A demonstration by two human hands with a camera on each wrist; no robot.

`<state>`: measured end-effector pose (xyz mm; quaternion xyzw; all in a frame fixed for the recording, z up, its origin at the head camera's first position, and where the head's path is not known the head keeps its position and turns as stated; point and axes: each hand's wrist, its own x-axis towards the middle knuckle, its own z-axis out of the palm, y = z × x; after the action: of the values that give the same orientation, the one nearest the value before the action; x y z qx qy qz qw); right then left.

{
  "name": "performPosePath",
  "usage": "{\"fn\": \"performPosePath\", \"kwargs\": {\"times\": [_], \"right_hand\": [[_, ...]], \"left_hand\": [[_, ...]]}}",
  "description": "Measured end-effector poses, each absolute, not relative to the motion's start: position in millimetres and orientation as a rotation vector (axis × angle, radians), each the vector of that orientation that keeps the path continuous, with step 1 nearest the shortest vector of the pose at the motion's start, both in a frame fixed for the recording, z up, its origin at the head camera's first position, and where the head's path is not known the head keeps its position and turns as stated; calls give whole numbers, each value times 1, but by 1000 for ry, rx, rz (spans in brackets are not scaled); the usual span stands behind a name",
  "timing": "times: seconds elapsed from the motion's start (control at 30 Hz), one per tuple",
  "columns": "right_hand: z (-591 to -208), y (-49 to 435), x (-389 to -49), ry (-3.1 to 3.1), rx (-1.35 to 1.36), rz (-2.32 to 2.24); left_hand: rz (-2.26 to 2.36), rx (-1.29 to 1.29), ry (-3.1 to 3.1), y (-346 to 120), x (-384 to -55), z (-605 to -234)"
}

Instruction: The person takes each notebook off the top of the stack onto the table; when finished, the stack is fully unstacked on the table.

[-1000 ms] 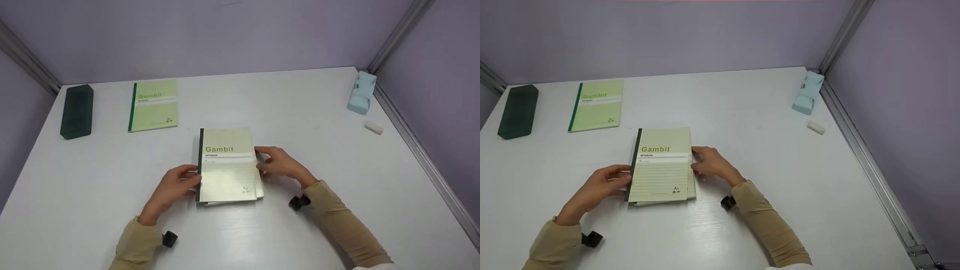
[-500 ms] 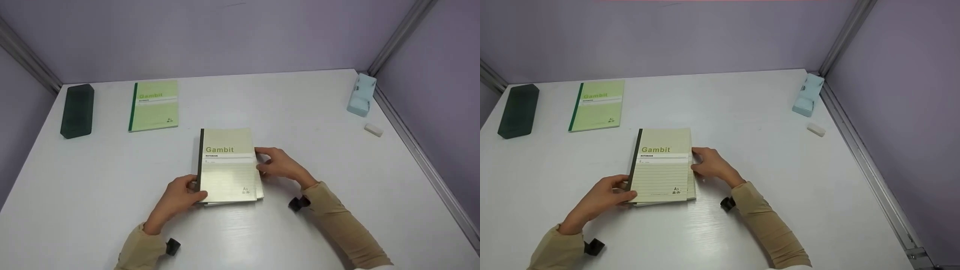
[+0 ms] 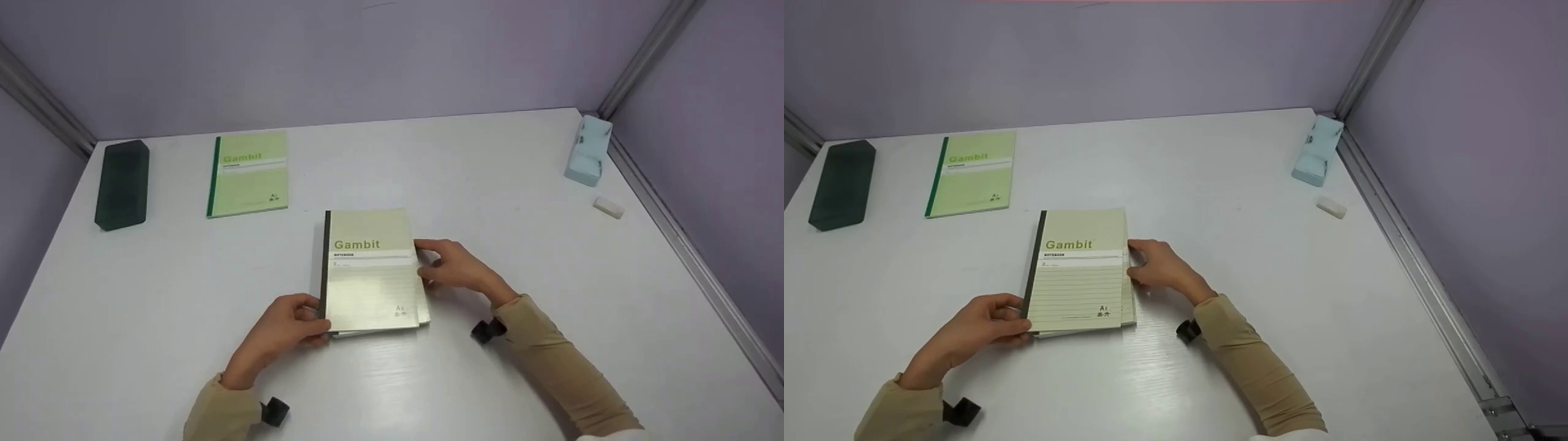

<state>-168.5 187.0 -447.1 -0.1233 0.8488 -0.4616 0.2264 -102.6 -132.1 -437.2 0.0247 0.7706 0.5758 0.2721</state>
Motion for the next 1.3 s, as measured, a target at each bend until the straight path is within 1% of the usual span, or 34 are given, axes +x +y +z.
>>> {"fn": "performPosePath", "kwargs": {"times": [0.3, 0.67, 0.97, 1.3], "right_hand": [[-447, 185, -168, 2326, -337, -1268], [-446, 185, -167, 2345, -337, -1251], [-446, 184, -168, 2340, -318, -1248], [-444, 185, -166, 2307, -346, -1301]], "left_hand": [[1673, 70, 1994, -136, -96, -446], [1859, 113, 1746, -145, -96, -442], [1960, 62, 1708, -147, -101, -438], [2096, 193, 1652, -147, -113, -434]]}}
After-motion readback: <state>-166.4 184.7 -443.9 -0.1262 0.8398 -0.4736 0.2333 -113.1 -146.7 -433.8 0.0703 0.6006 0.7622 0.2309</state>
